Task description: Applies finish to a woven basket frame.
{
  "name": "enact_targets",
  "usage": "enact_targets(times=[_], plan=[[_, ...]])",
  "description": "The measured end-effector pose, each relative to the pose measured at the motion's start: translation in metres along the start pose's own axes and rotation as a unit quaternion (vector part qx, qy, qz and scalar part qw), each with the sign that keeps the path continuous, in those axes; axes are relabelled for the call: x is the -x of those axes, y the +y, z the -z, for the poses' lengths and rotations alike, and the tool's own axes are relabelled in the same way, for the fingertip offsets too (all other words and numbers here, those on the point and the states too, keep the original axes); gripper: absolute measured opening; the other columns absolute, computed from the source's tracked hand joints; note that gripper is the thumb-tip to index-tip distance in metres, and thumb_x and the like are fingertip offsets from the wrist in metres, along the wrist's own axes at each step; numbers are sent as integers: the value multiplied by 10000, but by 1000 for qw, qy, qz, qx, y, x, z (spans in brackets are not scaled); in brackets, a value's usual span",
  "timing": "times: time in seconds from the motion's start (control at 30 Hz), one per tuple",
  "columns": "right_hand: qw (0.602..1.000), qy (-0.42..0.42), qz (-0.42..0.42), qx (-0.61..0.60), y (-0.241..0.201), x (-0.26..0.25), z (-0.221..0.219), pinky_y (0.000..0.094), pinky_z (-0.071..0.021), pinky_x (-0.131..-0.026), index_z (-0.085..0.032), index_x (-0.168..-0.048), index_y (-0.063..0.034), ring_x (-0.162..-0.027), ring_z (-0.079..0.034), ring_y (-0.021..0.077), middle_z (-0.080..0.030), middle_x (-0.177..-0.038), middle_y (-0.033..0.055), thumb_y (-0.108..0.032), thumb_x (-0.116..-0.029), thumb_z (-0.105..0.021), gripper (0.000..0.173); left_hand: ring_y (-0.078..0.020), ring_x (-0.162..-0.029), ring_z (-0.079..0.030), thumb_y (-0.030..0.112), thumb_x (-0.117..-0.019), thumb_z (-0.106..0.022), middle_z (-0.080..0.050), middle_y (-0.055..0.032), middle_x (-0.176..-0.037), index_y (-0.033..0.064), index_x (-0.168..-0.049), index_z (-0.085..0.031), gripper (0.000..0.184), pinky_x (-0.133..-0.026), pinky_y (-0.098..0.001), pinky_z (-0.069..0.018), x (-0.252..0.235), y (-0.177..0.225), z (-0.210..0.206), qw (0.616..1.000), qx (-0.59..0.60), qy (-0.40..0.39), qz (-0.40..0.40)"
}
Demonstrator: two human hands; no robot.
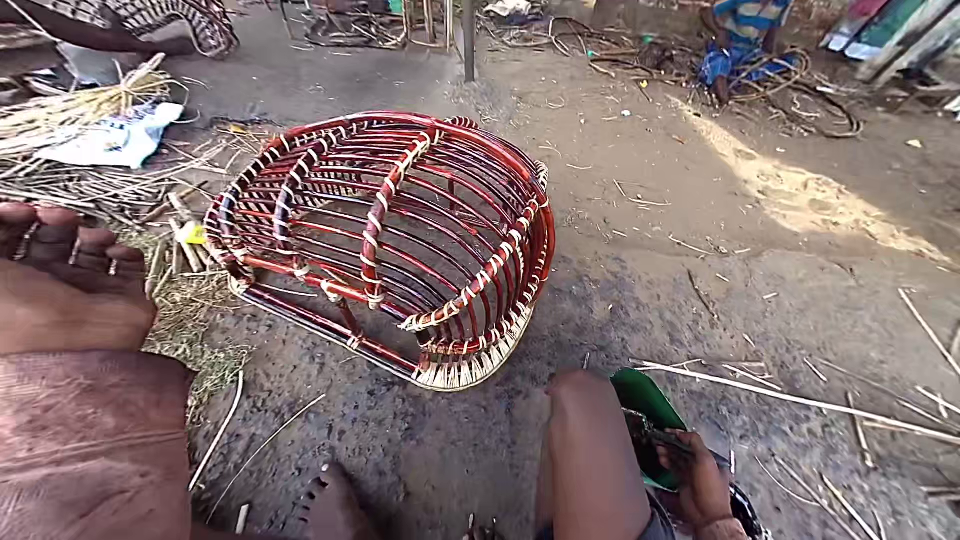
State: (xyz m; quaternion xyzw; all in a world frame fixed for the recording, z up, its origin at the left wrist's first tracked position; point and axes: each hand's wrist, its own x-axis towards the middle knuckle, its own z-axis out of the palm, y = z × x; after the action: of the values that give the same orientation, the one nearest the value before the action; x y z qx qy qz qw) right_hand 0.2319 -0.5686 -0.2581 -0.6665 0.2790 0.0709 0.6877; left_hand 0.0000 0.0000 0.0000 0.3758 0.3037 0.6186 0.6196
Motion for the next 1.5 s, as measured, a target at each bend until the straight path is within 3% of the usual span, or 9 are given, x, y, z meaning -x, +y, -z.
enact_targets(times=[0.23,0.37,0.63,0.77,0.9,1.13,1.23,1.37,1.5], plan=[[996,30,19,-83,-30,7,-3,241,-503,-483,-550,-966,-71,-539,-615,105,-649,-678,30,-256,-1089,-365,290,-27,-672,-595,408,-1063,-435,-640,106,-823,269,-980,-570,211,-641,-205,-498,-38,-14,49,999,-18,31,27],[967,-64,95,-227,-96,19,-55,231,-573,-562,-606,-985,-95,-621,-690,98,-724,-758,25,-411,-1120,-358,424,-16,-640,-581,373,-1068,-409,-626,115,-784,271,-936,-551,219,-616,-192,-490,-21,-10,36,997,-14,44,62],[885,-366,278,-69,-174,78,-230,316,-648,-700,-720,-986,1,-757,-752,182,-766,-905,112,17,-981,-577,143,9,-639,-580,360,-1083,-350,-625,147,-791,299,-936,-538,246,-603,-173,-485,-14,-12,7,995,-5,22,95],[875,-336,349,-17,-182,65,-261,312,-646,-672,-729,-961,5,-715,-744,175,-767,-873,98,-9,-963,-650,80,4,-622,-575,361,-1084,-354,-627,137,-787,294,-929,-545,255,-581,-169,-480,-21,-9,14,994,-4,28,102],[813,-359,449,92,-181,94,-248,299,-646,-662,-759,-949,-28,-693,-741,155,-768,-839,58,-18,-920,-699,67,4,-631,-592,347,-1086,-369,-643,139,-793,294,-923,-565,260,-571,-160,-483,-21,-5,20,995,-1,34,98],[815,-260,496,149,-220,73,-284,309,-651,-621,-730,-905,14,-625,-726,135,-744,-772,71,-8,-894,-725,26,-4,-628,-579,342,-1090,-364,-623,139,-781,292,-920,-547,256,-589,-179,-483,-16,-16,-1,993,12,13,118],[785,-309,483,234,-229,106,-282,310,-645,-613,-748,-896,-22,-614,-724,135,-751,-769,61,-47,-908,-730,34,-6,-623,-576,346,-1078,-392,-625,137,-771,300,-903,-556,244,-589,-178,-479,-13,-13,-9,991,8,40,128],[816,-236,483,212,-243,78,-311,334,-649,-609,-736,-881,-1,-595,-715,141,-737,-750,76,-54,-890,-732,54,-4,-643,-586,354,-1085,-378,-628,141,-793,305,-943,-548,227,-601,-180,-485,-14,-16,-12,989,-1,41,139],[755,-228,540,295,-244,83,-324,404,-623,-659,-749,-868,-30,-635,-704,164,-726,-762,89,-96,-878,-720,73,-13,-621,-572,359,-1087,-371,-625,135,-775,299,-923,-554,253,-597,-189,-483,-14,-17,-13,990,7,40,135]])
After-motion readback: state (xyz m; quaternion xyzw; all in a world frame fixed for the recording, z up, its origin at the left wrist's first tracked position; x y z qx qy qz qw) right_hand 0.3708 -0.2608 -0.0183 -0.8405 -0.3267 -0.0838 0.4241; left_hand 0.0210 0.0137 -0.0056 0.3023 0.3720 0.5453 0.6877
